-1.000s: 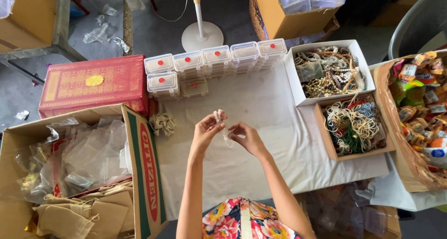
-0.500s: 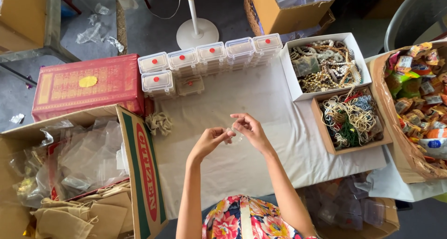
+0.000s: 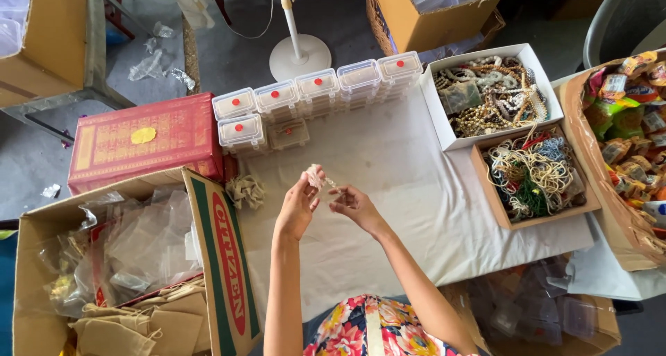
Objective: Packaging necklaces and beads into small plastic bags and pouches.
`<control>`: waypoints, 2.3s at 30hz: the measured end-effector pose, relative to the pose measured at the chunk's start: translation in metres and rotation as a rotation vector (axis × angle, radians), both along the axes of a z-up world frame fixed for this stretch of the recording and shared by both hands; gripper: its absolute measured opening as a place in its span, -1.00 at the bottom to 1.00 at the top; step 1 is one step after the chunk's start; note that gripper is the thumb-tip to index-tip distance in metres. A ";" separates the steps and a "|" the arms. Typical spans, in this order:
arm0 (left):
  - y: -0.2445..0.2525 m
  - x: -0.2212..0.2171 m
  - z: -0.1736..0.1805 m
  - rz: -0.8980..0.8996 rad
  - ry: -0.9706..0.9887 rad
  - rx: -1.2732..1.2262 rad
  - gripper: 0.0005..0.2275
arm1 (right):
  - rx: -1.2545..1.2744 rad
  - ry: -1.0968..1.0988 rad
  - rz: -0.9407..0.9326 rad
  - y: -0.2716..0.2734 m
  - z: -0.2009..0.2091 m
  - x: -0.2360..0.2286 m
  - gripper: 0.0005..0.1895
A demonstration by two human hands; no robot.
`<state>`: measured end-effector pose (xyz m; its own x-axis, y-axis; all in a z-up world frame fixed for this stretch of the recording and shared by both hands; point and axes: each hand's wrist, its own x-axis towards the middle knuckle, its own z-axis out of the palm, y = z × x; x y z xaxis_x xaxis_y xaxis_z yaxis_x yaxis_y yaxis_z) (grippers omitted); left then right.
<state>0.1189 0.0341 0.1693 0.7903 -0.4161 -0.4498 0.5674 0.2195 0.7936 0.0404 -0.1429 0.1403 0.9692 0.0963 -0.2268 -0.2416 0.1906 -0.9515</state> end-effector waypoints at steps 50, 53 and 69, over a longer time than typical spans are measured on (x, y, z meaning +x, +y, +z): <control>-0.043 -0.044 -0.040 -0.341 -0.828 0.930 -0.75 | 0.890 0.573 -0.431 0.013 -0.058 -0.004 -0.51; -0.047 -0.048 -0.044 -0.441 -0.968 0.928 -0.82 | 1.038 0.496 -0.389 0.009 -0.071 -0.006 -0.58; -0.065 -0.045 -0.052 -0.555 -1.361 1.242 -0.88 | 1.155 0.472 -0.415 -0.002 -0.073 -0.008 -0.74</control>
<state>0.0737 -0.0313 0.1168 0.7243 -0.6863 0.0655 -0.6789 -0.6934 0.2416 0.0319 -0.1449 0.0677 0.8243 0.1779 -0.5375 -0.2307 0.9725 -0.0318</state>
